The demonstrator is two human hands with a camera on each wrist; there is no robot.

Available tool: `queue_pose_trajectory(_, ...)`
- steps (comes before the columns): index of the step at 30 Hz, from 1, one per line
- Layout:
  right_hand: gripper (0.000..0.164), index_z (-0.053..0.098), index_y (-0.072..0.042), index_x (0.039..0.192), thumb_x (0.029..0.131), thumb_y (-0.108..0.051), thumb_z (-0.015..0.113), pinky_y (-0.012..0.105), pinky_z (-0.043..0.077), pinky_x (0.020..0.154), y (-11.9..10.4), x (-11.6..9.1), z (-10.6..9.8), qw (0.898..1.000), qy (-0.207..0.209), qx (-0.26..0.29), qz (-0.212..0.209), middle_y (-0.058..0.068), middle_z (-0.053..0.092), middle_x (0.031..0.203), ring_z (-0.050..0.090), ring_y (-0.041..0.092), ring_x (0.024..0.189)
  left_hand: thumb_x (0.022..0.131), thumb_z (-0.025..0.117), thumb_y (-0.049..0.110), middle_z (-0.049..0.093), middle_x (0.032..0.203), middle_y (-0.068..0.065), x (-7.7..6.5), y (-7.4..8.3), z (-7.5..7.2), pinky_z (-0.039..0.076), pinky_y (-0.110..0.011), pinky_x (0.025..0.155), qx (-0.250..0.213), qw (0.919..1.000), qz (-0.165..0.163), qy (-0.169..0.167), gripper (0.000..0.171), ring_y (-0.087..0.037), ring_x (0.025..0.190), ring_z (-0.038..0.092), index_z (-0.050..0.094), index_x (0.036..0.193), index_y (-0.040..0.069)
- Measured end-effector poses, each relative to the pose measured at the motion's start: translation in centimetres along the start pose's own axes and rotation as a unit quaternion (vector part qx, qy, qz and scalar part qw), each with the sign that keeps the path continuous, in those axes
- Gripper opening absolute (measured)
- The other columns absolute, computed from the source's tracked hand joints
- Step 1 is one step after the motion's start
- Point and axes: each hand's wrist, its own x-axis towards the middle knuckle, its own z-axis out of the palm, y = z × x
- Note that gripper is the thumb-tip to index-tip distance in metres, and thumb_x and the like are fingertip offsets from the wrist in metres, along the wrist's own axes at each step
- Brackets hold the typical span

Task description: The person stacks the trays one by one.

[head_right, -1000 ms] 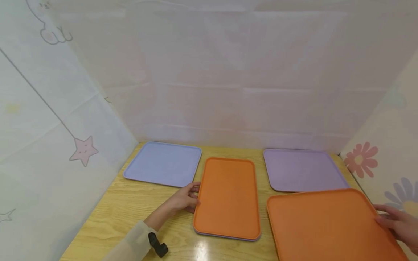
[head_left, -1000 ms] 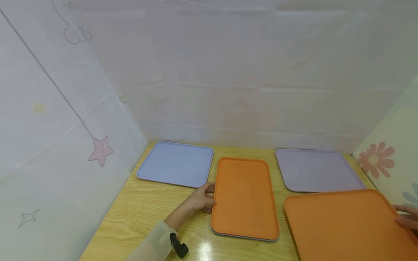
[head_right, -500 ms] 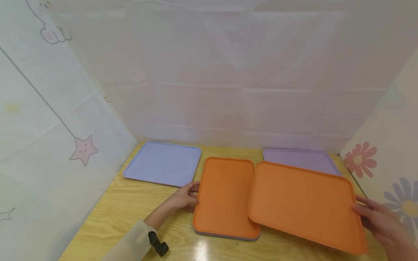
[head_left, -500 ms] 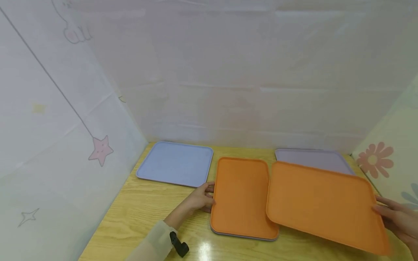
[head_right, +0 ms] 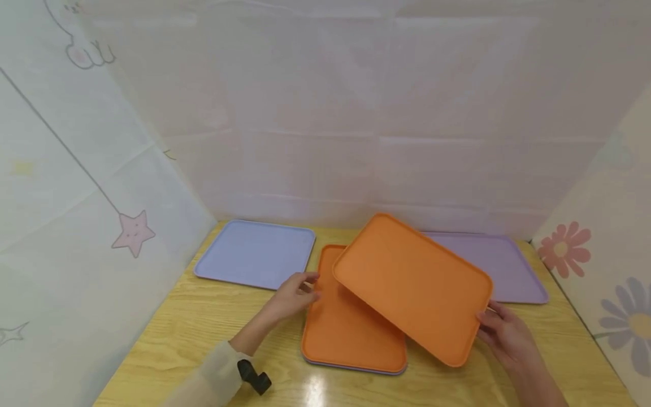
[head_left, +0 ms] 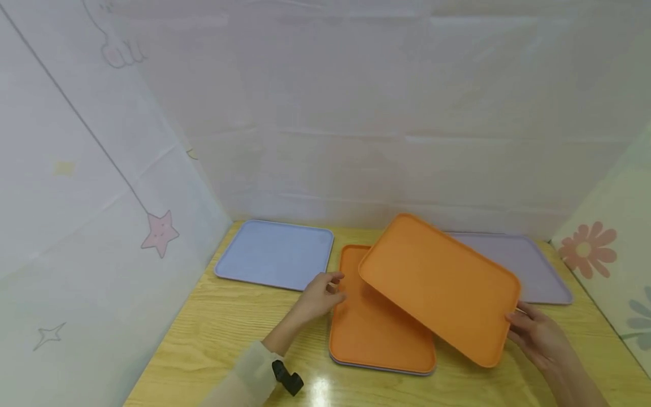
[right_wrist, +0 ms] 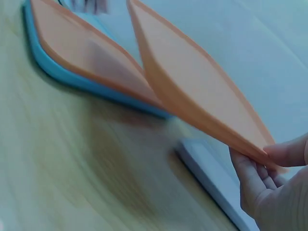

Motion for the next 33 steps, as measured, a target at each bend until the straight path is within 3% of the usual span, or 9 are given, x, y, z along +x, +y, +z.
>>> queue_pose_trajectory(3, 0.038, 0.069, -0.022, 0.108, 0.104, 0.006, 0.044, 0.031, 0.061, 0.082, 1.4, 0.6, 2.3, 0.999, 0.04, -0.024, 0.019, 0.003, 0.068, 0.105, 0.07, 0.018, 0.095, 0.098, 0.067, 0.031, 0.058, 0.13, -0.02, 0.0, 1.1, 0.6, 0.058, -0.04, 0.083, -0.035, 0.9991, 0.018, -0.018, 0.055, -0.03, 0.108, 0.062, 0.053, 0.142, 0.002)
queue_pose_trajectory(7, 0.027, 0.057, -0.019, 0.116, 0.103, 0.003, 0.05, 0.027, 0.06, 0.082, 3.0, 1.3, 5.1, 0.992, 0.095, -0.069, 0.035, -0.002, 0.066, 0.102, 0.068, 0.013, 0.094, 0.098, 0.069, 0.03, 0.06, 0.129, -0.018, 0.0, 1.9, 1.7, 0.06, -0.041, 0.084, -0.142, 0.9886, 0.014, -0.05, 0.053, -0.026, 0.108, 0.063, 0.05, 0.14, 0.003)
queue_pose_trajectory(10, 0.033, 0.041, -0.011, 0.131, 0.102, 0.001, 0.052, 0.025, 0.059, 0.082, 4.0, 1.7, 6.9, 0.988, 0.121, -0.098, 0.025, -0.005, 0.065, 0.1, 0.066, 0.01, 0.092, 0.098, 0.068, 0.02, 0.058, 0.132, -0.019, 0.0, 2.2, 2.7, 0.06, -0.044, 0.089, -0.268, 0.9625, 0.005, -0.039, 0.054, -0.03, 0.11, 0.065, 0.044, 0.144, 0.004)
queue_pose_trajectory(14, 0.046, 0.028, -0.003, 0.14, 0.102, -0.001, 0.054, 0.023, 0.058, 0.083, 5.0, 2.2, 8.6, 0.984, 0.145, -0.105, 0.019, -0.008, 0.062, 0.1, 0.064, 0.007, 0.092, 0.097, 0.067, 0.009, 0.053, 0.136, -0.018, -0.2, 2.6, 4.0, 0.059, -0.046, 0.09, -0.406, 0.9139, 0.004, 0.006, 0.064, -0.029, 0.11, 0.066, 0.033, 0.152, 0.006)
queue_pose_trajectory(16, 0.045, 0.029, -0.003, 0.139, 0.102, -0.001, 0.054, 0.023, 0.058, 0.083, 5.3, 2.3, 9.2, 0.983, 0.155, -0.097, 0.014, -0.007, 0.062, 0.1, 0.064, 0.007, 0.092, 0.096, 0.068, 0.006, 0.049, 0.136, -0.017, -0.2, 2.8, 4.5, 0.06, -0.044, 0.089, -0.435, 0.8998, 0.006, 0.034, 0.077, -0.024, 0.108, 0.065, 0.023, 0.158, 0.01)
queue_pose_trajectory(20, 0.038, 0.034, -0.009, 0.132, 0.101, 0.001, 0.054, 0.022, 0.058, 0.078, 6.0, 2.3, 10.7, 0.981, 0.178, -0.074, -0.002, -0.007, 0.058, 0.098, 0.061, 0.007, 0.087, 0.092, 0.069, 0.0, 0.041, 0.137, -0.016, 0.0, 2.7, 5.1, 0.06, -0.041, 0.087, -0.462, 0.8837, -0.002, 0.076, 0.099, -0.019, 0.1, 0.064, 0.003, 0.163, 0.02)
queue_pose_trajectory(24, 0.033, 0.037, -0.013, 0.127, 0.101, 0.002, 0.053, 0.02, 0.056, 0.073, 6.6, 2.5, 12.5, 0.976, 0.209, -0.063, -0.014, -0.007, 0.056, 0.096, 0.059, 0.006, 0.084, 0.091, 0.071, -0.001, 0.037, 0.144, -0.015, 0.4, 2.6, 5.3, 0.062, -0.041, 0.083, -0.465, 0.8794, -0.014, 0.103, 0.103, -0.02, 0.102, 0.062, 0.004, 0.163, 0.029)
queue_pose_trajectory(28, 0.035, 0.036, -0.014, 0.126, 0.101, 0.005, 0.05, 0.015, 0.049, 0.064, 7.1, 2.7, 14.1, 0.969, 0.241, -0.055, -0.027, -0.005, 0.05, 0.102, 0.055, 0.005, 0.082, 0.09, 0.073, 0.0, 0.035, 0.146, -0.014, 0.8, 2.6, 5.1, 0.062, -0.041, 0.082, -0.454, 0.8835, -0.026, 0.114, 0.104, -0.02, 0.102, 0.062, 0.008, 0.162, 0.038)
queue_pose_trajectory(33, 0.039, 0.034, -0.015, 0.129, 0.101, 0.008, 0.047, 0.017, 0.052, 0.071, 7.8, 2.9, 15.4, 0.964, 0.26, -0.043, -0.039, -0.002, 0.045, 0.105, 0.053, 0.006, 0.085, 0.088, 0.077, 0.004, 0.032, 0.138, -0.011, 1.4, 2.6, 4.6, 0.062, -0.042, 0.08, -0.439, 0.8866, -0.055, 0.134, 0.107, -0.018, 0.1, 0.06, 0.007, 0.163, 0.037)
